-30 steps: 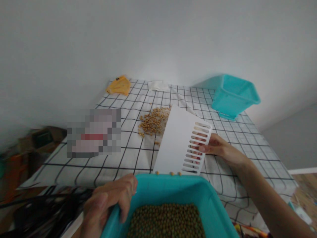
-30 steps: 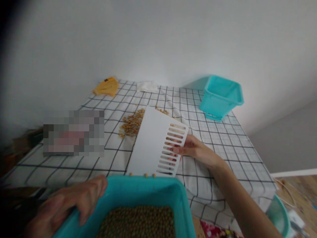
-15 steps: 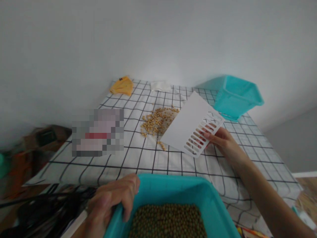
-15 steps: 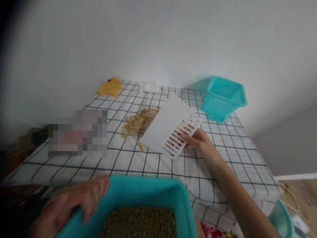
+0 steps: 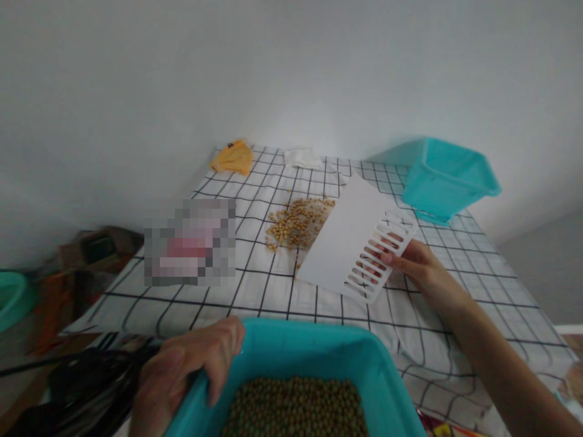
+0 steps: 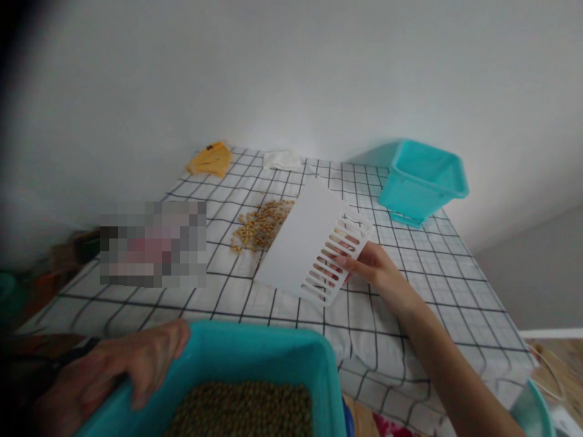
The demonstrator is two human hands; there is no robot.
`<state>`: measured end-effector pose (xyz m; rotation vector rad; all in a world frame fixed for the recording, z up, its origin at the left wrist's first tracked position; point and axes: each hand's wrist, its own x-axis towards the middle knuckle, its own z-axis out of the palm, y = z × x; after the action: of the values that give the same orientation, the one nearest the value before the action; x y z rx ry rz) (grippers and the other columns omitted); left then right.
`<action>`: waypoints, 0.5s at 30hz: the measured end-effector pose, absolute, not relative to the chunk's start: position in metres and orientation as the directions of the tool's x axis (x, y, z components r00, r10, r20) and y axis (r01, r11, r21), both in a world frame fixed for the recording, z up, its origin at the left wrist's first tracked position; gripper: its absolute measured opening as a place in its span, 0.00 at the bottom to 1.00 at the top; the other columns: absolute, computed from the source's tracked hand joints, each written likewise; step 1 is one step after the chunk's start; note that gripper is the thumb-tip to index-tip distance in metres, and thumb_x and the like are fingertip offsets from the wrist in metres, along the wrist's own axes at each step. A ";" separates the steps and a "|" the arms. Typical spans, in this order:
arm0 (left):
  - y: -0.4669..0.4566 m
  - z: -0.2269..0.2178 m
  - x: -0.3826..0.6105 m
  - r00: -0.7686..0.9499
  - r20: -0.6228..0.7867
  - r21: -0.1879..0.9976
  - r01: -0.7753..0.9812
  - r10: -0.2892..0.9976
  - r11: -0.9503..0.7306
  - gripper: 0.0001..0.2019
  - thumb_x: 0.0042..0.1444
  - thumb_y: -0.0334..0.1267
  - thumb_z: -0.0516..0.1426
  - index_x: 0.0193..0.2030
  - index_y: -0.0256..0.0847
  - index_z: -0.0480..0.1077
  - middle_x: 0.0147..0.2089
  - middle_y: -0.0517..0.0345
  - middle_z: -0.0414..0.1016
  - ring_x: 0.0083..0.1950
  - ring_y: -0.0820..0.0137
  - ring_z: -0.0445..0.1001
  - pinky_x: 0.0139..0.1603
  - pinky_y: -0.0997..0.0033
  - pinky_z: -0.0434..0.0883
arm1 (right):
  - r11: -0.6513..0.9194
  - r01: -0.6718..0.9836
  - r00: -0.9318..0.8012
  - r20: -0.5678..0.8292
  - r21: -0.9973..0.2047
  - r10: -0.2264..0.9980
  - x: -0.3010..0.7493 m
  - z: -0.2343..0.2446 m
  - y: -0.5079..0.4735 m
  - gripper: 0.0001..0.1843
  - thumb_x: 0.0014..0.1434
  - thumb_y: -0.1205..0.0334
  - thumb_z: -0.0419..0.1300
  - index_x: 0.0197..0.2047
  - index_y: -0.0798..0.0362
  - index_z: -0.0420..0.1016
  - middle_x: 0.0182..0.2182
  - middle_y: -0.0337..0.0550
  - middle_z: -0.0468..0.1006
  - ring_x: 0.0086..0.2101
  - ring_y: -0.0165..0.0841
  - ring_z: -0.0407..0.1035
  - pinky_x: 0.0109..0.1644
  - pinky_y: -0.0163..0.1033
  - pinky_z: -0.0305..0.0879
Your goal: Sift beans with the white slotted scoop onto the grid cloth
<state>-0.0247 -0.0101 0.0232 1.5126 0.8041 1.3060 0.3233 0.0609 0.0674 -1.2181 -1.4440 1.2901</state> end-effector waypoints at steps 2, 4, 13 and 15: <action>-0.009 0.027 -0.023 0.229 0.371 0.929 -0.097 0.900 -0.358 0.32 0.72 0.51 0.40 0.17 0.43 0.62 0.14 0.61 0.59 0.18 0.68 0.57 0.27 0.60 0.61 | 0.005 0.119 -0.174 -0.016 -0.993 0.985 0.324 0.066 0.061 0.13 0.60 0.51 0.69 0.41 0.50 0.83 0.40 0.46 0.86 0.38 0.40 0.80 0.42 0.42 0.76; -0.007 0.030 -0.022 0.246 0.389 0.921 -0.092 0.888 -0.378 0.32 0.72 0.51 0.40 0.17 0.43 0.62 0.13 0.61 0.60 0.18 0.68 0.59 0.26 0.61 0.62 | 0.017 0.104 -0.150 0.001 -0.994 0.989 0.326 0.064 0.062 0.12 0.59 0.51 0.70 0.40 0.50 0.83 0.38 0.45 0.86 0.35 0.38 0.79 0.39 0.41 0.76; -0.007 0.034 -0.020 0.231 0.392 0.920 -0.072 0.891 -0.386 0.32 0.72 0.52 0.40 0.17 0.42 0.61 0.13 0.61 0.61 0.19 0.68 0.59 0.25 0.61 0.63 | 0.024 0.161 -0.191 -0.007 -0.987 0.982 0.321 0.068 0.061 0.13 0.60 0.51 0.69 0.45 0.49 0.84 0.42 0.46 0.86 0.41 0.42 0.81 0.43 0.43 0.78; -0.007 0.033 -0.021 0.239 0.400 0.916 -0.077 0.885 -0.393 0.32 0.72 0.52 0.39 0.18 0.43 0.61 0.14 0.61 0.61 0.19 0.68 0.59 0.25 0.61 0.63 | 0.032 0.156 -0.200 0.000 -0.987 0.980 0.321 0.068 0.061 0.12 0.61 0.52 0.68 0.45 0.49 0.84 0.43 0.45 0.87 0.41 0.41 0.81 0.43 0.42 0.78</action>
<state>-0.0207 -0.0071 0.0327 1.5896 0.7742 1.3115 0.3208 0.0610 0.0682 -1.2119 -1.4846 1.2645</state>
